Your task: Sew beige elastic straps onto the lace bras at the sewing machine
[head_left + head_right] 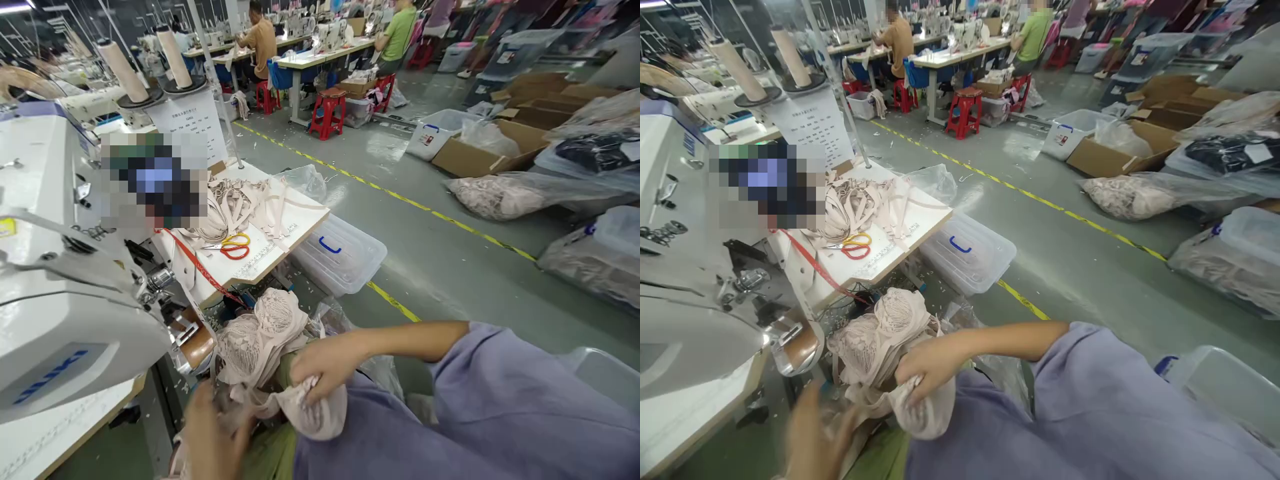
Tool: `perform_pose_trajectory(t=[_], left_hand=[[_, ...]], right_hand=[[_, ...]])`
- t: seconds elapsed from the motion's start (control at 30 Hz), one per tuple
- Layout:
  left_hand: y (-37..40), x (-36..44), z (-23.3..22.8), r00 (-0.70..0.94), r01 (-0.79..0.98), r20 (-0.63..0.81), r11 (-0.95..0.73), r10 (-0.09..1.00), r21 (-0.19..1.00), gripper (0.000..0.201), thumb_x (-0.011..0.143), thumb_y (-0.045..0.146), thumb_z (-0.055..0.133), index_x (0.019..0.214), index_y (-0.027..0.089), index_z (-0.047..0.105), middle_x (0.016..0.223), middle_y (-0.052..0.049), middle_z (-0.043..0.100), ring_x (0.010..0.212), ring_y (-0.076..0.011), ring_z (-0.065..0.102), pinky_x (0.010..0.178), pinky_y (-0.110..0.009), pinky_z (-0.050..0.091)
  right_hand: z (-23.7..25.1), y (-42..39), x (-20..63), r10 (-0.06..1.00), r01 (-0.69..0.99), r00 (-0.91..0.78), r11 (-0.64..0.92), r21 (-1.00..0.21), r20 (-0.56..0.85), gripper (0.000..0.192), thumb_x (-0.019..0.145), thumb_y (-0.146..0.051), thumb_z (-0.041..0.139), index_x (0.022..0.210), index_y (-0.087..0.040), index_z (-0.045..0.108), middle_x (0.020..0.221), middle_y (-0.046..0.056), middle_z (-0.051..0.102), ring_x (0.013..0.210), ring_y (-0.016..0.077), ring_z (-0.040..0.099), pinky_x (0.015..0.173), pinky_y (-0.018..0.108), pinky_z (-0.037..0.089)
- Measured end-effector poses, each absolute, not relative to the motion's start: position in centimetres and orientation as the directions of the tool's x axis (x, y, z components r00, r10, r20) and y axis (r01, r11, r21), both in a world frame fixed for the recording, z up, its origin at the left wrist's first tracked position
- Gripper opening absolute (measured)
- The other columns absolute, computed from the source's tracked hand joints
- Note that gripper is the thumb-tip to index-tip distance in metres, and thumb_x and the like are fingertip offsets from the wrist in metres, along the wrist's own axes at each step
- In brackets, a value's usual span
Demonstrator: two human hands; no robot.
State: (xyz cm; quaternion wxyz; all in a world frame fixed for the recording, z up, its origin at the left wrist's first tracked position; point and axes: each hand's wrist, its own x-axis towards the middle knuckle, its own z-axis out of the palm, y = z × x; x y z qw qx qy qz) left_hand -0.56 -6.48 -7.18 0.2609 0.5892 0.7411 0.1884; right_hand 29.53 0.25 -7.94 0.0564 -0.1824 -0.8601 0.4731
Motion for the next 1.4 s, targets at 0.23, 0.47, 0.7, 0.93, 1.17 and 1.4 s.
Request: perform_pose_trajectory(t=[0.23, 0.47, 0.7, 0.93, 1.17, 1.4], left_hand=[[-7.0, 9.0, -8.0, 0.444, 0.206, -0.571, 0.541, 0.691, 0.815, 0.058, 0.073, 0.072, 0.067, 0.089, 0.016, 0.073, 0.081, -0.008, 0.072, 0.083, -0.0287, 0.066, 0.079, -0.038, 0.052], [-6.3, 7.2, -6.4, 0.084, 0.085, -0.664, 0.658, 0.743, 0.748, 0.06, 0.073, 0.069, 0.068, 0.1, 0.016, 0.076, 0.108, -0.013, 0.075, 0.115, -0.035, 0.062, 0.102, -0.042, 0.047], [-5.9, 4.0, -7.1, -0.23, 0.03, -0.666, 0.689, 0.709, 0.724, 0.066, 0.087, 0.065, 0.055, 0.128, 0.015, 0.064, 0.144, -0.016, 0.056, 0.14, -0.033, 0.045, 0.116, -0.045, 0.036], [-5.6, 1.6, -5.1, 0.032, 0.068, -0.501, 0.498, 0.865, 0.865, 0.067, 0.087, 0.058, 0.061, 0.142, 0.021, 0.051, 0.136, -0.012, 0.063, 0.126, -0.0318, 0.057, 0.103, -0.042, 0.048], [-6.6, 0.6, -3.5, 0.03, 0.332, -0.359, 0.329, 0.933, 0.884, 0.042, 0.098, 0.053, 0.043, 0.115, 0.019, 0.06, 0.096, -0.006, 0.067, 0.09, -0.0214, 0.061, 0.083, -0.031, 0.047], [-7.1, -0.3, -3.9, 0.146, 0.429, -0.33, 0.241, 0.933, 0.871, 0.038, 0.098, 0.051, 0.042, 0.078, 0.02, 0.054, 0.067, 0.001, 0.047, 0.066, -0.0162, 0.045, 0.066, -0.027, 0.036]], right_hand=[[-4.0, 12.2, 32.2, 0.934, 0.543, -0.315, 0.031, -0.839, -0.17, 0.029, 0.076, -0.04, 0.079, 0.094, -0.018, 0.071, 0.095, 0.004, 0.07, 0.087, 0.0179, 0.062, 0.082, 0.029, 0.048], [-3.8, 28.3, 36.0, 0.916, 0.414, 0.395, -0.24, -0.878, -0.065, 0.016, 0.08, -0.026, 0.068, 0.075, -0.014, 0.058, 0.109, 0.016, 0.058, 0.124, 0.0344, 0.044, 0.109, 0.045, 0.031], [-2.7, 27.4, 33.4, 0.922, -0.016, 0.363, -0.14, -0.99, -0.136, 0.021, 0.096, -0.026, 0.043, 0.075, -0.021, 0.039, 0.067, -0.004, 0.041, 0.063, 0.0107, 0.044, 0.065, 0.021, 0.044], [-4.2, 10.4, 25.1, 0.765, -0.433, -0.596, -0.563, -0.704, -0.245, 0.036, 0.086, -0.052, 0.065, 0.08, -0.021, 0.046, 0.054, -0.011, 0.017, 0.045, 0.0064, 0.014, 0.042, 0.016, 0.02], [-6.2, 2.2, 18.9, 0.592, -0.138, -0.768, -0.526, -0.839, -0.245, 0.043, 0.084, -0.055, 0.069, 0.106, -0.019, 0.059, 0.068, -0.006, 0.046, 0.052, 0.0055, 0.033, 0.047, 0.018, 0.026], [-5.8, 2.0, 17.4, 0.597, -0.038, -0.787, -0.302, -0.953, -0.157, 0.026, 0.09, -0.041, 0.065, 0.098, -0.017, 0.07, 0.091, 0.003, 0.07, 0.084, 0.014, 0.063, 0.077, 0.026, 0.049]])
